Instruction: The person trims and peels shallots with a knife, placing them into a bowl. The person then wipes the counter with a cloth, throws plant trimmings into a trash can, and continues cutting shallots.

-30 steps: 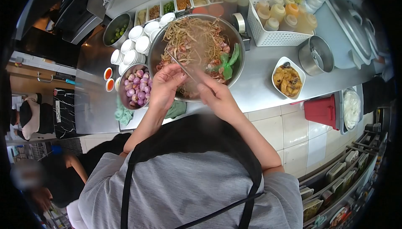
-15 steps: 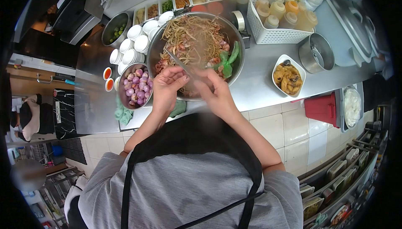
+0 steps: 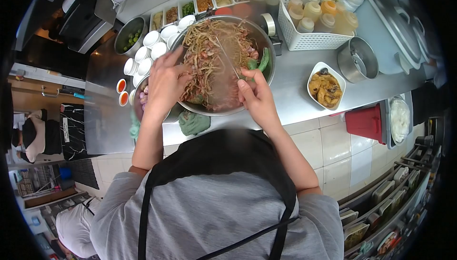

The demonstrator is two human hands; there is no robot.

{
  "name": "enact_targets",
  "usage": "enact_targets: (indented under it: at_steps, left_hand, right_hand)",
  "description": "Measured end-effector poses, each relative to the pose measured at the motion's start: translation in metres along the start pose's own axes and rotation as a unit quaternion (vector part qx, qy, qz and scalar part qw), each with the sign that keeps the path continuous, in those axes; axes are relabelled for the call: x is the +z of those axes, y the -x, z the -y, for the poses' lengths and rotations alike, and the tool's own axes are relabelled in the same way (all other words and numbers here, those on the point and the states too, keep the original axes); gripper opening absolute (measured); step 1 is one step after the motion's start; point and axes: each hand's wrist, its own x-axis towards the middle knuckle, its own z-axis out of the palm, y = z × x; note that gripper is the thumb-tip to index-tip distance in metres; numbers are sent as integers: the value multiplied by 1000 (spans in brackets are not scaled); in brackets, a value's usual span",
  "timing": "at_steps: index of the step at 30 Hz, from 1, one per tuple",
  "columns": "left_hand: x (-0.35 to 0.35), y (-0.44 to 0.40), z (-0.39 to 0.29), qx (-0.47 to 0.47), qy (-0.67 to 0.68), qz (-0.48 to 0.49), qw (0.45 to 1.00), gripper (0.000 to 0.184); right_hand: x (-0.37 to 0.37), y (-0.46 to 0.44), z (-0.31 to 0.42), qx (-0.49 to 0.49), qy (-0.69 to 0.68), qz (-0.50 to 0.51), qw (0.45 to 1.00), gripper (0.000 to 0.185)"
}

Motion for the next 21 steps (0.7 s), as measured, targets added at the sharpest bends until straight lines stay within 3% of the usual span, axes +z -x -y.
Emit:
enact_targets:
  at_steps: [2, 3, 5, 7, 9, 11, 12, 13, 14, 16, 19, 21]
  left_hand:
    - [-12, -3, -14, -5, 1, -50, 999, 40]
    - [-19, -5, -21, -16, 140, -78, 987, 38]
    - [-20, -7, -27, -28, 275, -104, 955, 37]
    - [-17, -7, -29, -31, 257, -208, 943, 34]
    - [7, -3, -25, 25, 348, -180, 920, 29]
    - [20, 1, -44, -58, 496, -115, 859, 22]
    - [34, 3, -47, -125, 581, -53, 802, 26]
    - [50, 4, -49, -121, 661, -62, 738, 31]
    - [42, 4, -49, -114, 629, -24, 769, 36]
    - [45, 6, -50, -141, 705, -1, 695, 36]
    - [48, 6, -42, -116, 712, -24, 692, 35]
    - [47, 7, -41, -131, 742, -21, 657, 34]
  right_hand:
    - [1, 0, 1, -4, -5, -3, 1000, 20]
    - [2, 1, 2, 3, -3, -6, 1000, 22]
    - [2, 2, 2, 9, -1, -8, 1000, 25]
    - [2, 2, 1, 5, 0, -9, 1000, 26]
    - [3, 3, -1, -9, -1, -10, 1000, 26]
    - [7, 3, -1, -33, -7, -13, 999, 27]
    - [10, 4, -1, -48, -13, -12, 999, 27]
    - [13, 4, -1, -61, -8, -5, 998, 27]
    - [16, 6, -2, -72, -3, -3, 997, 27]
    - [20, 8, -4, -79, -6, 6, 997, 27]
    - [23, 8, -2, -75, -7, 25, 997, 26]
    - [22, 8, -1, -56, -6, 40, 998, 30]
